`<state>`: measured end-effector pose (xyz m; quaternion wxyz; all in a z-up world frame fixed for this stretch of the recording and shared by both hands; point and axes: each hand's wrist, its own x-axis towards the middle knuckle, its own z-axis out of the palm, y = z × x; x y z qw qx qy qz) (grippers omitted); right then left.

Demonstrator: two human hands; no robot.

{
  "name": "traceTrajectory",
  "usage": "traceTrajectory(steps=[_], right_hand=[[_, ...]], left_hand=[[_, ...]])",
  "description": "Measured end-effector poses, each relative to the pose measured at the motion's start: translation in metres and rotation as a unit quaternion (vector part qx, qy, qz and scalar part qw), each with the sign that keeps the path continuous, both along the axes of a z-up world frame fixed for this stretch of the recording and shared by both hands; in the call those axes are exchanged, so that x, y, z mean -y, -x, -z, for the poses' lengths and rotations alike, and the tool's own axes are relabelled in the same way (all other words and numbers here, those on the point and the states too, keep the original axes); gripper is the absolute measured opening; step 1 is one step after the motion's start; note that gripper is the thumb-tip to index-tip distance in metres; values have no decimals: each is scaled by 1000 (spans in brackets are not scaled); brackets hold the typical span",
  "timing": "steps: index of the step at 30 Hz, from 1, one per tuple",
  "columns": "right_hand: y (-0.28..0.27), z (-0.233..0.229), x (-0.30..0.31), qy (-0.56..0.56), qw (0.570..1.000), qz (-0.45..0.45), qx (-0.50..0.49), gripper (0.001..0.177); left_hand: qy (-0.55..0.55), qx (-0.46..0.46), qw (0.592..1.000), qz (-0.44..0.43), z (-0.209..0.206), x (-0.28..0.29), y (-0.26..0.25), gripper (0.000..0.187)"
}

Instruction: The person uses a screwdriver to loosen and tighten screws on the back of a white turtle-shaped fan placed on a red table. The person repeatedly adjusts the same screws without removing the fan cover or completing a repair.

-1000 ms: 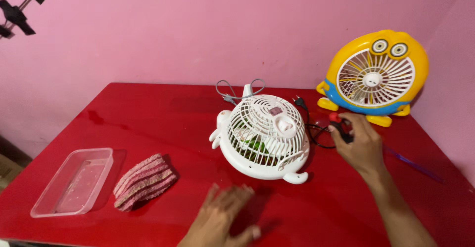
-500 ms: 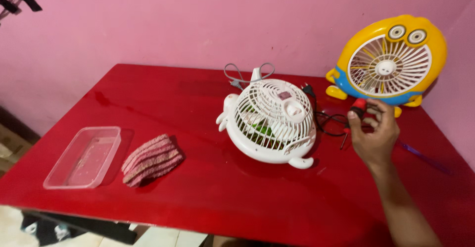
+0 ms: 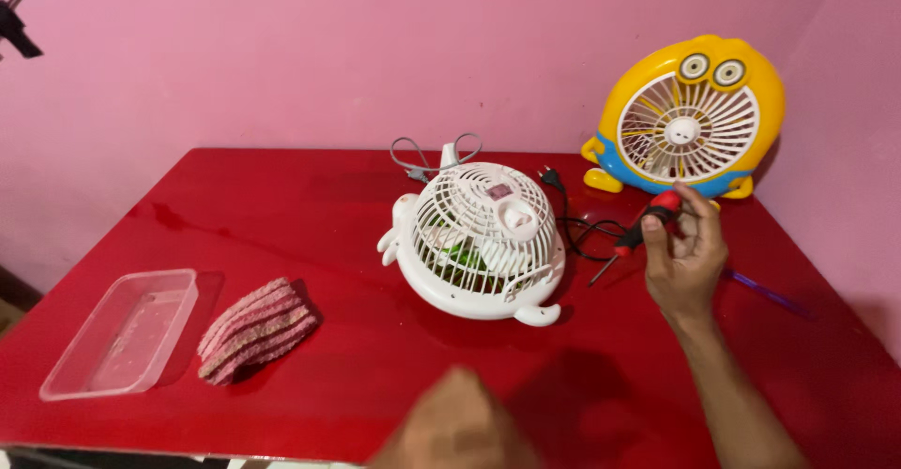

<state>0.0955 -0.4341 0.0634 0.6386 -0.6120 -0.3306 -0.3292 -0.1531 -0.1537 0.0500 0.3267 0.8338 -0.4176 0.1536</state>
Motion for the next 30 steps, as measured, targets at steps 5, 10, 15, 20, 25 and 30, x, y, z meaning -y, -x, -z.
traceTrajectory(steps=[5, 10, 15, 20, 25, 30], right_hand=[[6, 7, -11, 1, 1000, -7, -1, 45], [20, 12, -23, 11, 1000, -28, -4, 46], [25, 11, -33, 27, 999, -40, 13, 46], [29, 12, -38, 27, 998, -53, 9, 47], [31, 14, -37, 30, 998, -57, 12, 47], [33, 14, -36, 46, 997, -51, 40, 47]], left_hand=[[-67, 96, 971, -208, -8, 1, -49, 63], [-212, 193, 918, -274, 9, -4, -109, 85], [-230, 239, 894, -300, 30, -9, -137, 79], [-196, 249, 894, -317, 46, -6, -140, 79], [-199, 253, 890, -324, 51, -6, -141, 81], [-192, 267, 887, -324, 54, 3, -141, 83]])
